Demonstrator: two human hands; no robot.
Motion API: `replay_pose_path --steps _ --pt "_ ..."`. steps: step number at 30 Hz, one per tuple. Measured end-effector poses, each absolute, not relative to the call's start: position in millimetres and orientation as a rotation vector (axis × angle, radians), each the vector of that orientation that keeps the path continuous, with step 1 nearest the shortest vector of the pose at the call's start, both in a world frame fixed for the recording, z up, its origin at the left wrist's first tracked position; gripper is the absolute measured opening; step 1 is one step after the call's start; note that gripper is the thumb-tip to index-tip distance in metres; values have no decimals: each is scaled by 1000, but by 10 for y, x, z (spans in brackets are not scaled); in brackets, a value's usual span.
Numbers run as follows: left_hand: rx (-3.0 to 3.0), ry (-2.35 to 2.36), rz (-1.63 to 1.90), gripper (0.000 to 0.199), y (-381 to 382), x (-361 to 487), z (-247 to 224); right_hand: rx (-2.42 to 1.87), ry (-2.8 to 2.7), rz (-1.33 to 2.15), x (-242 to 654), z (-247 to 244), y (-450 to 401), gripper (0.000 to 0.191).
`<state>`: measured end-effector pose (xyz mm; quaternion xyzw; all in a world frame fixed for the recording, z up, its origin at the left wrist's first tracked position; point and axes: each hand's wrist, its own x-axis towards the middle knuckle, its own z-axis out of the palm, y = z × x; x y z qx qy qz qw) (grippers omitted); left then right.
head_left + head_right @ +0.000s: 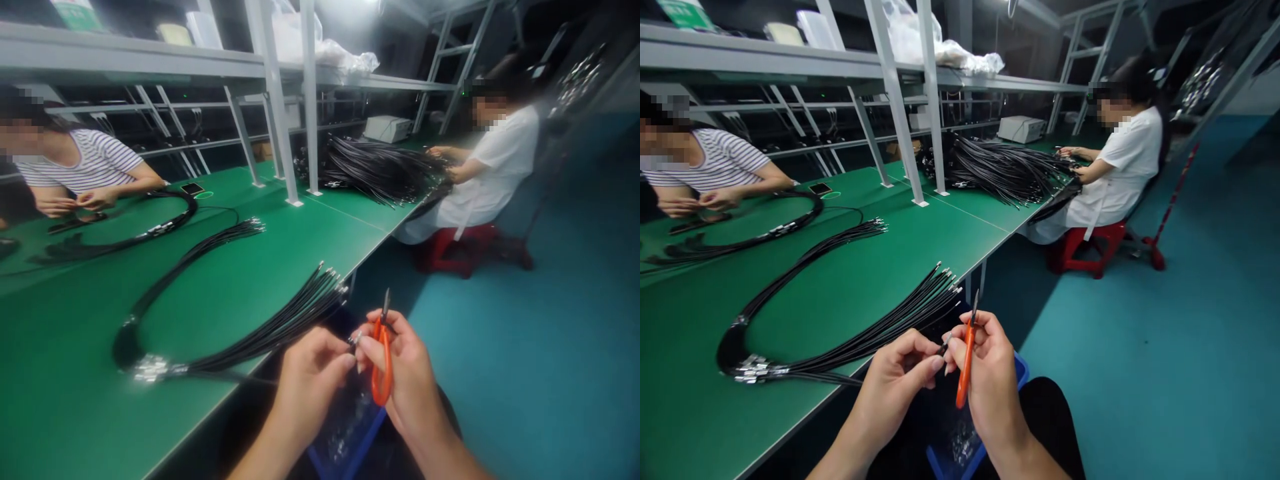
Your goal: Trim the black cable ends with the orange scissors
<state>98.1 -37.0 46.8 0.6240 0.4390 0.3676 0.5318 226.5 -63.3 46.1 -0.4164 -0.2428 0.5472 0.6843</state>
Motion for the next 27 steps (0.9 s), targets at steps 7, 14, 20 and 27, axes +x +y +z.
replay_pose_path --steps 7,14,20,27 --pt "1712 1146 917 11 -415 965 484 -904 -483 1278 2249 504 -633 32" --pt "1597 1066 946 9 -456 941 448 -733 -140 1540 2190 436 -673 31" --pt "1553 1005 1008 16 -478 951 497 -758 -188 1446 2030 482 -698 33" --pt "1394 997 1100 17 -471 941 555 -740 -267 1437 1976 527 -718 32"
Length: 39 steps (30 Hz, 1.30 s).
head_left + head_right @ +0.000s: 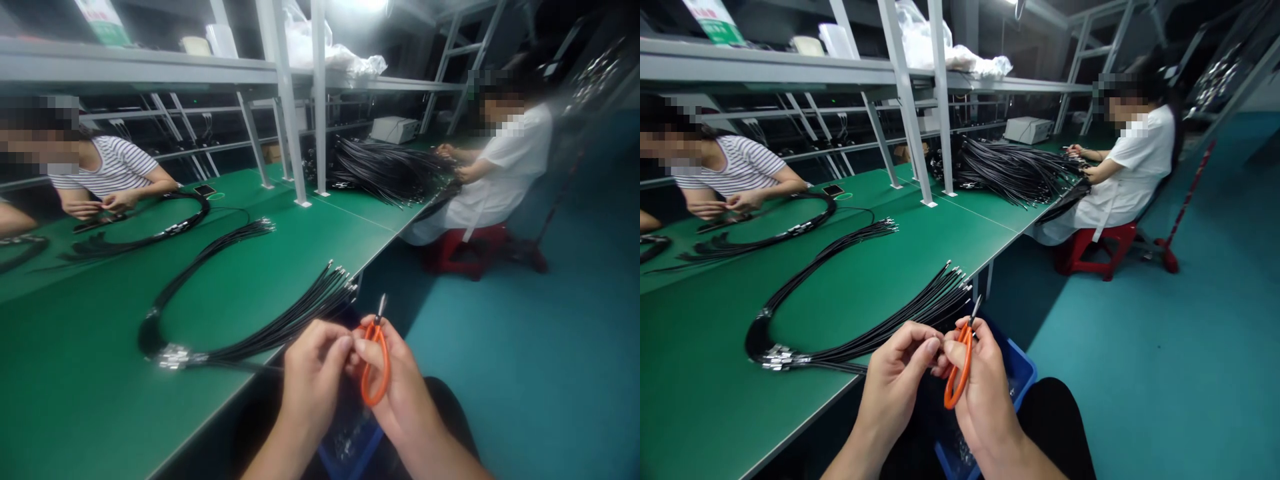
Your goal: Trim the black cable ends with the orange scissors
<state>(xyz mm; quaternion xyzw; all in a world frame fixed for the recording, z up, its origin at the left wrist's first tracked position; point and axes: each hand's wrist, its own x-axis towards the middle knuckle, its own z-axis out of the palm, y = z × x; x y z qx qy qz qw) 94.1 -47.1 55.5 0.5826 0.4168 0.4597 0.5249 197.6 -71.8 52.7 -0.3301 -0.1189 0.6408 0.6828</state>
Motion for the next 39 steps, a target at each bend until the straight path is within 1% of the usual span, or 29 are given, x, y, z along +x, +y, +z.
replay_pose_path --steps 6,10,14,17,22,25,29,31,34,39 --pt "1217 839 1062 16 -407 897 583 -757 -219 1475 1996 519 -696 29" --pt "1130 746 1097 10 -411 930 586 -728 -185 1475 1992 528 -671 31" --pt "1024 657 1060 13 -390 920 573 -693 -161 1500 2010 514 -640 27" --pt "1046 714 1051 8 -353 891 576 -684 -155 1516 2013 501 -629 23" --pt "1169 733 1045 12 -325 863 582 -672 -165 1496 1999 525 -624 25" --pt "1405 878 1141 7 -336 829 581 -665 -160 1502 1998 542 -614 25" --pt "2164 1079 1290 24 -346 777 604 -661 -148 1505 1982 543 -612 26" --pt "2364 1081 1310 23 -340 747 617 -641 -149 1509 1970 545 -612 26" --pt "2232 1117 1305 19 -344 698 633 -622 -151 1513 1956 555 -607 26" --pt "1693 1021 988 7 -422 702 606 -604 -174 1493 1929 576 -597 23"
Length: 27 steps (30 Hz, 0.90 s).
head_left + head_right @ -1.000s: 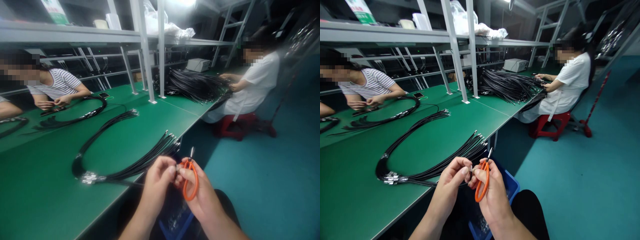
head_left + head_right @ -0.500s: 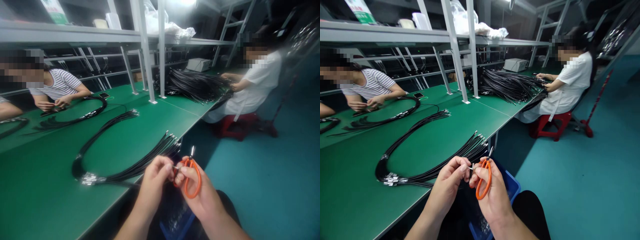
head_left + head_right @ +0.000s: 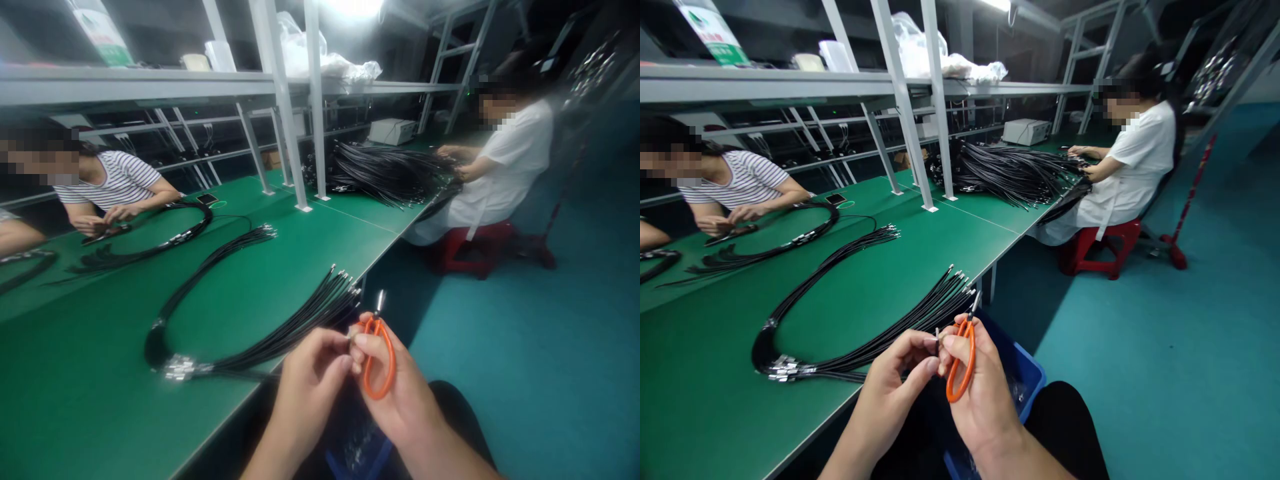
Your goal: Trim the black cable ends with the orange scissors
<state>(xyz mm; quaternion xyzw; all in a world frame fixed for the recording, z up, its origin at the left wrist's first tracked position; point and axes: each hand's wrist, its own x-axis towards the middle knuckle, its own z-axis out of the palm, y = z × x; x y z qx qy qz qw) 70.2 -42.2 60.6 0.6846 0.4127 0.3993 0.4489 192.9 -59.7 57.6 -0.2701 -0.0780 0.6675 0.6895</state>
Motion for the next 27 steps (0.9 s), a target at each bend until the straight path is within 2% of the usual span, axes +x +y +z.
replay_pose_path --steps 9,17,23,27 --pt "1496 972 986 13 -399 714 535 -714 -404 1390 1944 647 -549 30" --pt "1365 870 1009 14 -408 704 588 -656 -453 1441 1942 665 -540 29" --pt "1323 891 1011 16 -376 689 565 -956 -643 1055 1980 602 -596 29" --pt "1342 879 1003 15 -391 692 575 -1053 -895 951 1993 611 -626 28"
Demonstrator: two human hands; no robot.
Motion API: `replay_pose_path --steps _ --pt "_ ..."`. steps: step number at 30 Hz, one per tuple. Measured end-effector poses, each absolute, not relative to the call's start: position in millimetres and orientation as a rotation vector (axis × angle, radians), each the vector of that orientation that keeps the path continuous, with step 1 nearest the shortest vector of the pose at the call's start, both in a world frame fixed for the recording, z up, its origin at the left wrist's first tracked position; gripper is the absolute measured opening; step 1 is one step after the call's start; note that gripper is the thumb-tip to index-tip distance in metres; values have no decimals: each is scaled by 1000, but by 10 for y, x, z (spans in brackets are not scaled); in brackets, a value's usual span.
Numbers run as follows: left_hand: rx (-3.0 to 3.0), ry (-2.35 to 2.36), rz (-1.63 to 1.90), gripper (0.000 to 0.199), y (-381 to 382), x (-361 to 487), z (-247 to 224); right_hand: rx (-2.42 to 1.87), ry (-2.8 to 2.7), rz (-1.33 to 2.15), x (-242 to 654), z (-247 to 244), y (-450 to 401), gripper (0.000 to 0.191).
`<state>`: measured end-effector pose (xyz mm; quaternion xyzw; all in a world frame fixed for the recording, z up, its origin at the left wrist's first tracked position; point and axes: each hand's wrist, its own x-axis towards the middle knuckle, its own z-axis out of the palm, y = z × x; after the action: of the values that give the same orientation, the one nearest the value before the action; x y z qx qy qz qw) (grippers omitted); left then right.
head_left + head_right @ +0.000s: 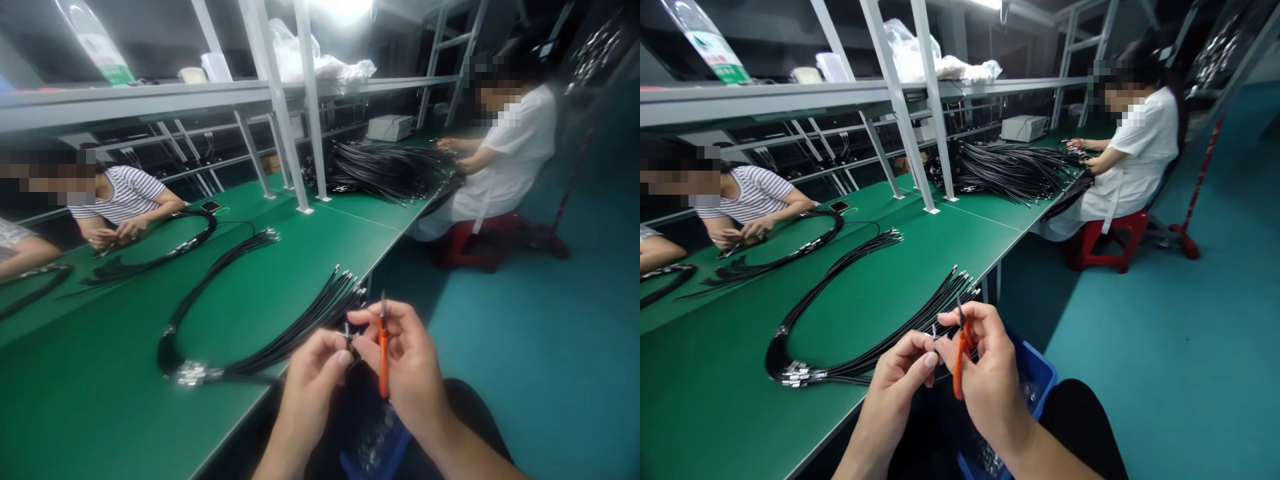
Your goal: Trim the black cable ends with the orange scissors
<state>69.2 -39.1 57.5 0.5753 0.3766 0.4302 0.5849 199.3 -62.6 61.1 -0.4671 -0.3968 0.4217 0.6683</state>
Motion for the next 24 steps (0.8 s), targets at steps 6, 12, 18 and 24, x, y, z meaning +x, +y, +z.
replay_pose_path --steps 6,12,18,24 --pt "1340 880 1006 13 -414 706 587 -1189 -1145 652 1963 502 -634 19" --pt "1323 922 1065 10 -451 724 582 -1215 -1173 537 1942 376 -647 31" --pt "1232 940 1143 7 -377 697 556 -1258 -1037 728 2001 437 -844 34" --pt "1247 973 1247 4 -372 739 552 -1079 -709 1502 1988 603 -958 28"
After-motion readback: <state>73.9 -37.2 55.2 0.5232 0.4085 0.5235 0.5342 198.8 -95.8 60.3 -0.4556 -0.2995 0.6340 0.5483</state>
